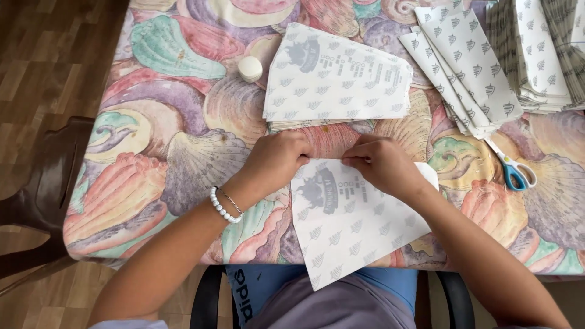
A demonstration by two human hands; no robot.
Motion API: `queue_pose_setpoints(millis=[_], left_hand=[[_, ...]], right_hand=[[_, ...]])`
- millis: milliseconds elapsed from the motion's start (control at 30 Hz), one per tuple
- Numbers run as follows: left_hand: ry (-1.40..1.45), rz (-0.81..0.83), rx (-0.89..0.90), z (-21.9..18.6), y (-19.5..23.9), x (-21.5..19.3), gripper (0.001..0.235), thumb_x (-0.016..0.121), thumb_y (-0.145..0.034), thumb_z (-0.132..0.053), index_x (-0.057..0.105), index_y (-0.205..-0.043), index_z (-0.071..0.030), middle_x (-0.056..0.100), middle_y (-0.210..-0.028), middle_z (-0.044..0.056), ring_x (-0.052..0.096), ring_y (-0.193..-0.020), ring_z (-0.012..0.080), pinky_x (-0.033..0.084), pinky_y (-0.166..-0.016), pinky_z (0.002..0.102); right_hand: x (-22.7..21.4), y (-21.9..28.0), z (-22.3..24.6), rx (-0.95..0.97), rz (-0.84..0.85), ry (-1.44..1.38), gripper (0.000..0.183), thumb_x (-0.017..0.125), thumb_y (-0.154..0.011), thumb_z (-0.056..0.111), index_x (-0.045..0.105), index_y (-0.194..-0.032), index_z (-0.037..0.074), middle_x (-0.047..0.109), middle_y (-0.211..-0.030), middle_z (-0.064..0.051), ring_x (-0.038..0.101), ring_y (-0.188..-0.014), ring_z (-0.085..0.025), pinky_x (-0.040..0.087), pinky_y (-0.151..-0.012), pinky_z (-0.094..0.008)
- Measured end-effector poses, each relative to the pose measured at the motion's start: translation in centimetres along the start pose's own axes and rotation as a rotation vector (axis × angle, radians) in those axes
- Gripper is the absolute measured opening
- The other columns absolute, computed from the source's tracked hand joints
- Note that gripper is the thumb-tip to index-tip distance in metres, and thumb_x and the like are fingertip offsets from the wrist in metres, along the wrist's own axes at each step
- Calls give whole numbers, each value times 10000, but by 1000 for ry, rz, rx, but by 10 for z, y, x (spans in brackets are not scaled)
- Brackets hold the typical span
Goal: Folding pre-printed paper sheets into bags on a table with a patterned tablecloth.
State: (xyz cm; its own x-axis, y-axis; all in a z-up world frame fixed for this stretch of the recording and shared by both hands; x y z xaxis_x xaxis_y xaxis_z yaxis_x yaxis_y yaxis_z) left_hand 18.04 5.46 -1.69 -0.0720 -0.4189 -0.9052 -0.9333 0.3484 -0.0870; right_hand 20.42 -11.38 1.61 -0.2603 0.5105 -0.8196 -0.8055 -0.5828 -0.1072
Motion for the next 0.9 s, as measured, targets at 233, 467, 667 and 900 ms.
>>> queue_pose_setpoints(millis=[233, 467, 667, 900], left_hand=[[-13, 3, 110, -5, 4, -2, 132, 668, -967, -134, 785, -1029, -126, 686, -903, 26, 737, -840, 243, 603, -773, 383], [-103, -29, 267, -22, 9, -16, 88, 654, -954, -50, 740, -970, -58, 667, -836, 63, 729, -772, 260, 600, -718, 384], [-198, -29, 422, -29, 18, -17, 152, 601, -955, 31, 730, -1002, -34, 679, -894, 86, 720, -815, 255, 591, -753, 368], [-375, -60, 644, -45, 29, -19, 133, 635, -955, 50, 731, -992, -33, 690, -912, 94, 709, -850, 216, 575, -814, 329]], right_hand=[[12, 3, -16, -100, 18, 108, 147, 752, -894, 133, 818, -1018, 89, 729, -870, -74, 720, -791, -255, 588, -634, -368], [6, 6, 8, -258, 137, 358, 121, 707, -917, 147, 794, -979, 89, 735, -893, -62, 732, -863, -240, 611, -686, -354], [9, 0, 19, -323, 288, 500, 92, 681, -915, 141, 760, -904, 94, 718, -821, -37, 741, -814, -215, 615, -671, -329], [7, 9, 40, -469, 369, 629, 144, 667, -937, 69, 754, -1049, 93, 751, -878, -75, 765, -851, -207, 638, -720, -302]])
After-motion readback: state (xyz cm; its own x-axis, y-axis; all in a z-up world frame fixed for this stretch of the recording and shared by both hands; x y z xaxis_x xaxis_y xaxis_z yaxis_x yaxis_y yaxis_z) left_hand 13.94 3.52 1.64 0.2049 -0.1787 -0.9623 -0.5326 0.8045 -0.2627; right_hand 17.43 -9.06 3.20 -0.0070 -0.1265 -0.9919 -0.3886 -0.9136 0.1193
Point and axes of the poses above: each hand's wrist, its own y-axis away from the middle knuckle, its own x-axis out of the palm, z = x × y, the point moved 8 cm from there along -y, towards the middle knuckle
